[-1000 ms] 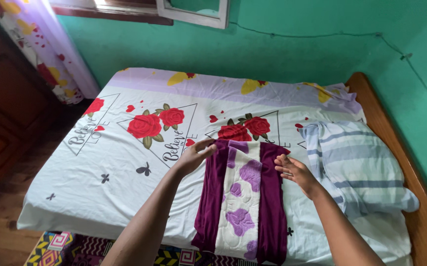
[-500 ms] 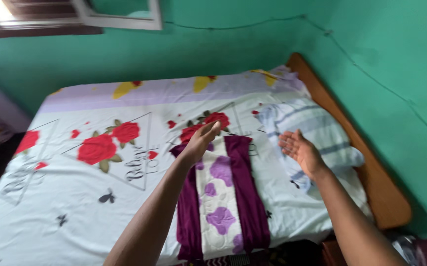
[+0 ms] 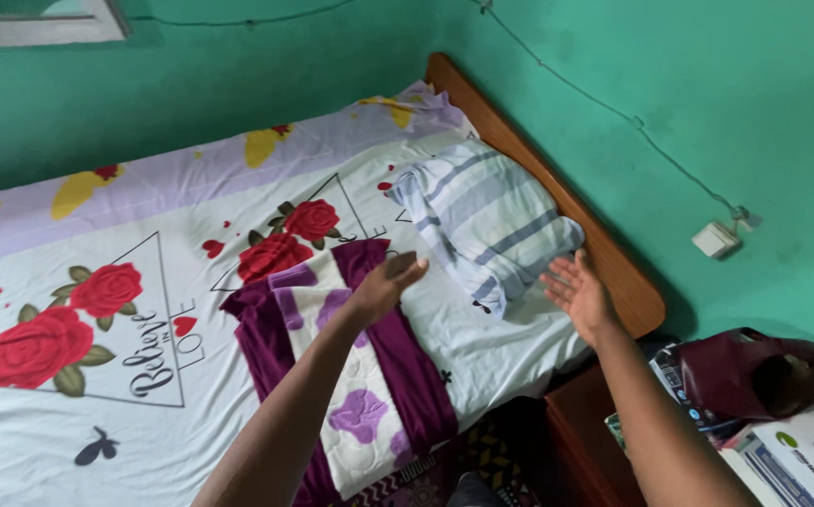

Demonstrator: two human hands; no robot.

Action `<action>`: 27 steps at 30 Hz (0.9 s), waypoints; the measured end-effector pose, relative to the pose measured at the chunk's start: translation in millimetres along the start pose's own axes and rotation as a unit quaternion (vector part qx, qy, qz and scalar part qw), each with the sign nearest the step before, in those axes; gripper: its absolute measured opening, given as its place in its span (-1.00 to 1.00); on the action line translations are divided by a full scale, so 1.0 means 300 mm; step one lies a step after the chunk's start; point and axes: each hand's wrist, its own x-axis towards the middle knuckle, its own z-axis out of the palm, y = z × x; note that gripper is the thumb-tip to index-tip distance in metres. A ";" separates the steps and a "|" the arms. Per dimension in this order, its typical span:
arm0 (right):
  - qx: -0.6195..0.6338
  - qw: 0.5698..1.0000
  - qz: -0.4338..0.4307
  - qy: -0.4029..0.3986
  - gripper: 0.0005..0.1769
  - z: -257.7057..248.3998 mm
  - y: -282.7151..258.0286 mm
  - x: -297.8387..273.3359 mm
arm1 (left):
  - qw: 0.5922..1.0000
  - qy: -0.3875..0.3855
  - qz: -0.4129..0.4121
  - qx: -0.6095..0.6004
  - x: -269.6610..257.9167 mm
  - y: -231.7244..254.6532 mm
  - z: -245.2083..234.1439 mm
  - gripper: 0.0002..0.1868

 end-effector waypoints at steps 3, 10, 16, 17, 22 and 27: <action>0.004 1.000 0.021 0.005 -0.06 -0.102 0.053 0.036 | 0.999 -0.007 -0.042 0.031 0.050 -0.029 0.087 -0.02; -0.005 0.997 0.072 -0.014 -0.15 -0.245 0.185 0.332 | 0.995 0.006 -0.059 0.077 0.227 -0.112 0.222 -0.01; -0.027 0.988 0.130 -0.080 -0.22 -0.343 0.361 0.637 | 0.986 0.050 -0.131 0.088 0.370 -0.196 0.399 -0.04; -0.029 0.985 0.151 -0.079 -0.21 -0.352 0.387 0.685 | 0.983 0.060 -0.147 0.096 0.382 -0.204 0.420 -0.05; -0.049 0.968 0.225 -0.095 -0.20 -0.343 0.504 0.879 | 0.967 0.113 -0.207 0.096 0.380 -0.221 0.447 -0.05; -0.098 0.953 0.258 -0.121 -0.20 -0.314 0.603 0.981 | 0.948 0.165 -0.250 0.109 0.330 -0.255 0.447 -0.06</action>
